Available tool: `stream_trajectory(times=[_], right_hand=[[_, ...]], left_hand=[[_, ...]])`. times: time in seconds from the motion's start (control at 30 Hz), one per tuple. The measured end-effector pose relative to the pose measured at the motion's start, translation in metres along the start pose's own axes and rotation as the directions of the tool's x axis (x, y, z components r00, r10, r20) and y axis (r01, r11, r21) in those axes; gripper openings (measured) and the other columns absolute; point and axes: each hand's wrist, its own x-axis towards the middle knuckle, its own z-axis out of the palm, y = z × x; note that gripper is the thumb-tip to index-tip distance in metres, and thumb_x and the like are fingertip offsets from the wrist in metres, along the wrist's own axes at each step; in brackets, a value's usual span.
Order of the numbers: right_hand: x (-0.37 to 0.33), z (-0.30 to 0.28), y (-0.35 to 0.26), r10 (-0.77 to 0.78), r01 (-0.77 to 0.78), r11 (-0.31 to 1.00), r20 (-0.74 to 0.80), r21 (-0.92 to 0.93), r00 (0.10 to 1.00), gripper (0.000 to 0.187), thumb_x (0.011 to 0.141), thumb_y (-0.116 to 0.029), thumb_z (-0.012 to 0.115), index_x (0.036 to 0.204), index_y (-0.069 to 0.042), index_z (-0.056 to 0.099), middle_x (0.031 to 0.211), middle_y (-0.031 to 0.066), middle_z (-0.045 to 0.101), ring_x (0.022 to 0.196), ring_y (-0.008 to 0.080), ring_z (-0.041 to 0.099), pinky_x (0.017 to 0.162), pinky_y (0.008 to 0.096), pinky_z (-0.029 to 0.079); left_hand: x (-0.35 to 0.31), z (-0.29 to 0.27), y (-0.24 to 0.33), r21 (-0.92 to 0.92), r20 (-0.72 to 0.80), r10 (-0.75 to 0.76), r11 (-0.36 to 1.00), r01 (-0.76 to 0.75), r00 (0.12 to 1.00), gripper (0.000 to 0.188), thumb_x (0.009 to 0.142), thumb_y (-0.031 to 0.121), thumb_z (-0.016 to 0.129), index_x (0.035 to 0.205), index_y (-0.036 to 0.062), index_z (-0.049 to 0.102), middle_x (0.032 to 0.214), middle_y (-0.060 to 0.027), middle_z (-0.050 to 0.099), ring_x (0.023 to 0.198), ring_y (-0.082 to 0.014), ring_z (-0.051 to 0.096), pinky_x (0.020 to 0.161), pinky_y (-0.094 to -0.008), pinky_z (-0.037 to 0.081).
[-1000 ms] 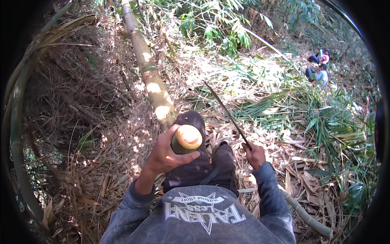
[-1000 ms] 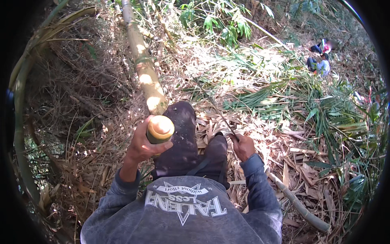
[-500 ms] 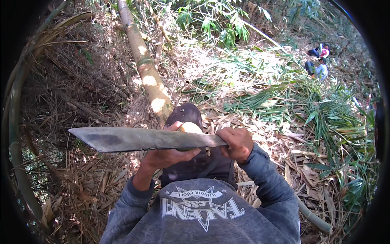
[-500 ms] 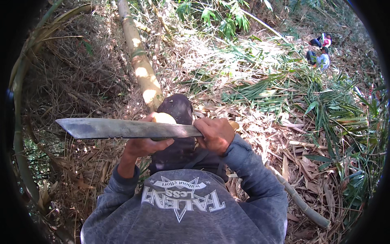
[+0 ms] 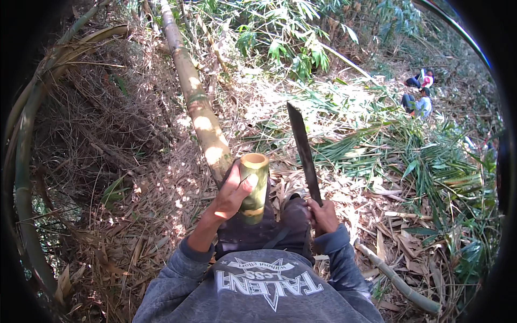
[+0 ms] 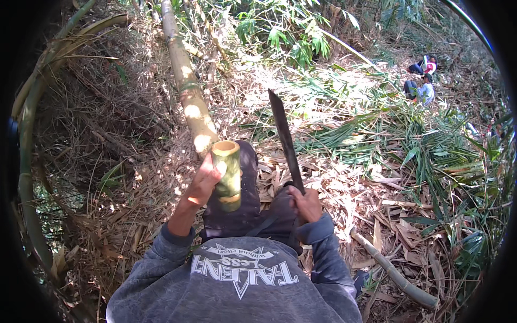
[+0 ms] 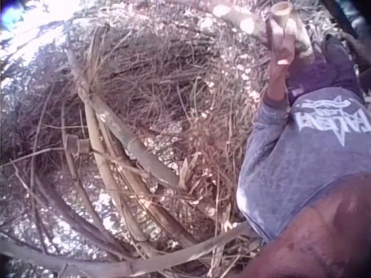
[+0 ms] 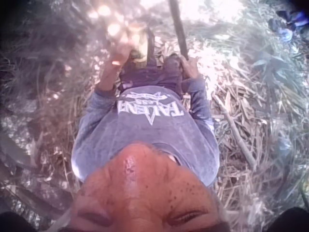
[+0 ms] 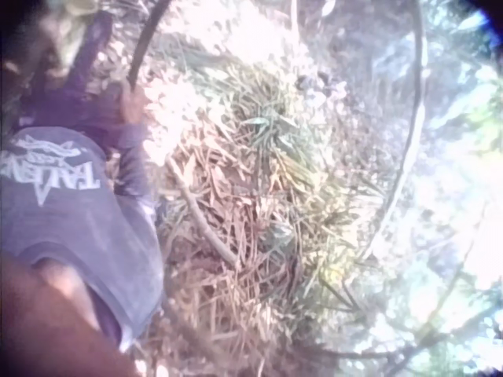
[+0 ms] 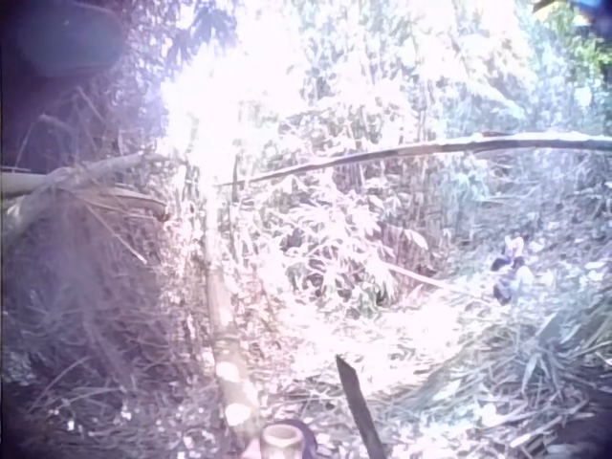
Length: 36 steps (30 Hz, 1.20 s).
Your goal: The person uses a large machete to cut and shape a section of bamboo. They repeatedly strike the bamboo to remove the outer layer and refine the edges, occasionally pausing to inspect the cut surface.
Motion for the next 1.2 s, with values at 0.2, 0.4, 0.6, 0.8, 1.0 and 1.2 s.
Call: stream_trajectory(times=[0.2,0.4,0.6,0.8,1.0,1.2], right_hand=[[-0.026,0.048,-0.072,-0.106,0.026,0.89,0.152,0.455,0.983,0.037,0.087,-0.022,0.066,0.107,0.009,0.061,0.053,0.0061,0.055,0.039,0.0114,0.048,0.04,0.0262,0.042],[-0.026,0.068,-0.058,-0.278,0.078,0.699,0.17,0.711,0.945,0.048,0.085,-0.016,0.066,0.121,0.011,0.048,0.053,0.005,0.048,0.038,0.0119,0.044,0.041,0.0286,0.044],[-0.019,0.063,-0.049,-0.331,-0.04,0.521,0.246,0.852,0.911,0.044,0.087,-0.023,0.065,0.118,0.005,0.05,0.083,0.0121,0.061,0.041,0.0088,0.045,0.041,0.0269,0.044],[-0.027,0.054,-0.056,-0.342,-0.251,0.433,0.416,0.866,0.843,0.046,0.095,-0.033,0.055,0.121,0.004,0.049,0.092,0.0173,0.063,0.041,0.0071,0.043,0.039,0.0234,0.041],[-0.027,0.056,-0.068,-0.148,0.033,0.776,0.13,0.63,0.98,0.045,0.093,-0.022,0.059,0.124,0.009,0.047,0.087,0.0169,0.065,0.041,0.0104,0.044,0.04,0.0271,0.042],[-0.033,0.061,-0.089,-0.212,0.036,0.733,0.178,0.679,0.961,0.047,0.088,-0.016,0.063,0.123,0.011,0.047,0.064,0.0081,0.056,0.04,0.0117,0.045,0.04,0.0272,0.043]], left_hand=[[0.025,0.035,0.004,-0.062,-0.138,0.102,0.992,-0.111,0.985,0.059,0.094,0.021,0.058,0.139,0.0002,0.027,0.127,-0.011,0.047,0.117,-0.0175,0.044,0.102,-0.0318,0.034],[0.04,0.055,0.012,-0.2,-0.285,0.169,0.952,-0.231,0.943,0.054,0.094,0.013,0.058,0.139,0.0057,0.03,0.121,-0.0093,0.049,0.11,-0.0174,0.048,0.095,-0.0312,0.041],[0.042,0.062,0.027,-0.205,-0.212,0.151,0.959,-0.195,0.966,0.056,0.092,0.015,0.06,0.138,0.0065,0.03,0.117,-0.0115,0.054,0.105,-0.0176,0.053,0.092,-0.0322,0.044],[0.041,0.046,0.028,-0.255,0.142,0.097,0.965,-0.059,0.985,0.066,0.084,0.018,0.07,0.135,-0.0014,0.034,0.119,-0.0109,0.053,0.104,-0.0208,0.056,0.094,-0.0346,0.045],[0.044,0.053,0.023,0.364,-0.093,0.456,0.843,-0.396,0.885,0.073,0.076,0.035,0.08,0.124,0.0002,0.038,0.111,-0.0095,0.051,0.099,-0.0176,0.054,0.087,-0.0336,0.046],[0.046,0.053,0.009,0.147,-0.144,0.312,0.945,-0.292,0.939,0.062,0.092,0.033,0.061,0.133,-0.0019,0.03,0.116,-0.0132,0.052,0.103,-0.019,0.053,0.088,-0.0333,0.044]])
